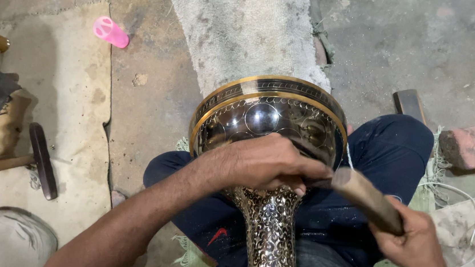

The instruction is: The person sits on the floor with an ornate brass vase on their lap, holding a metal punch against the vase's surface and striking it with a wooden mallet to shape or decorate the metal. They reposition the punch repeatedly and briefly handle a small red-tipped tool between hammering sequences.

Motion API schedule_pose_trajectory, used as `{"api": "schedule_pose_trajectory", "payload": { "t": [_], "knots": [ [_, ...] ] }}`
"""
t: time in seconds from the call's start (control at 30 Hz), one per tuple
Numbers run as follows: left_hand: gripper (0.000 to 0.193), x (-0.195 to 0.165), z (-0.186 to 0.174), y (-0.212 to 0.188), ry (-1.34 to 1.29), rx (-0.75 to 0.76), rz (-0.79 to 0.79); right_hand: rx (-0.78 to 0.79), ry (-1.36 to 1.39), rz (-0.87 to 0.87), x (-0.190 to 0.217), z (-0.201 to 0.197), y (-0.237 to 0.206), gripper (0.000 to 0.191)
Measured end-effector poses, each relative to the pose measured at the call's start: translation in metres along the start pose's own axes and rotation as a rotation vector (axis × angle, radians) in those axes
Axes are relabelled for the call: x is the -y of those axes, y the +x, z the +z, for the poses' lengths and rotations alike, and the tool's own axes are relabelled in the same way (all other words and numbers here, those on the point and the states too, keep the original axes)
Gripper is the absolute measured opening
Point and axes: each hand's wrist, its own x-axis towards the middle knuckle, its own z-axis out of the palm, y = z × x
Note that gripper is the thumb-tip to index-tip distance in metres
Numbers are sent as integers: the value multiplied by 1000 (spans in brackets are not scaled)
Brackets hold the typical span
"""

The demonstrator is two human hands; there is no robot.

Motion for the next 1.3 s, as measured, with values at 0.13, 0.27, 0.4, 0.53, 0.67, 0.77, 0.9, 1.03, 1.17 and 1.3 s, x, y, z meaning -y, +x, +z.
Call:
{"api": "schedule_pose_trajectory", "payload": {
  "t": [0.13,0.27,0.4,0.53,0.67,0.77,0.9,1.03,1.17,1.3],
  "knots": [
    [50,1,-4,1,-124,42,-174,-90,-57,139,-23,11,10,35],
    [49,-2,-5,7,-101,32,-140,-120,63,4,-30,23,8,29],
    [48,-6,-5,9,-83,46,-181,-250,684,-114,-19,31,-9,24],
    [47,-7,-4,12,-40,93,-185,-230,392,-199,-3,25,-12,23],
    [46,-7,-3,12,-12,116,-181,-231,464,-196,13,22,-10,23],
    [47,-6,-3,11,-8,96,-146,-195,220,-124,16,20,-12,23],
    [48,-7,-3,11,4,135,-154,-370,458,-198,4,25,-20,17],
    [46,-9,-6,9,-51,107,-146,-146,-83,136,-20,20,-16,39],
    [48,-9,-4,14,-108,127,-185,-73,93,79,-36,25,-2,31],
    [51,-11,3,21,15,187,-168,-87,217,160,-38,36,4,48]
  ]
}}
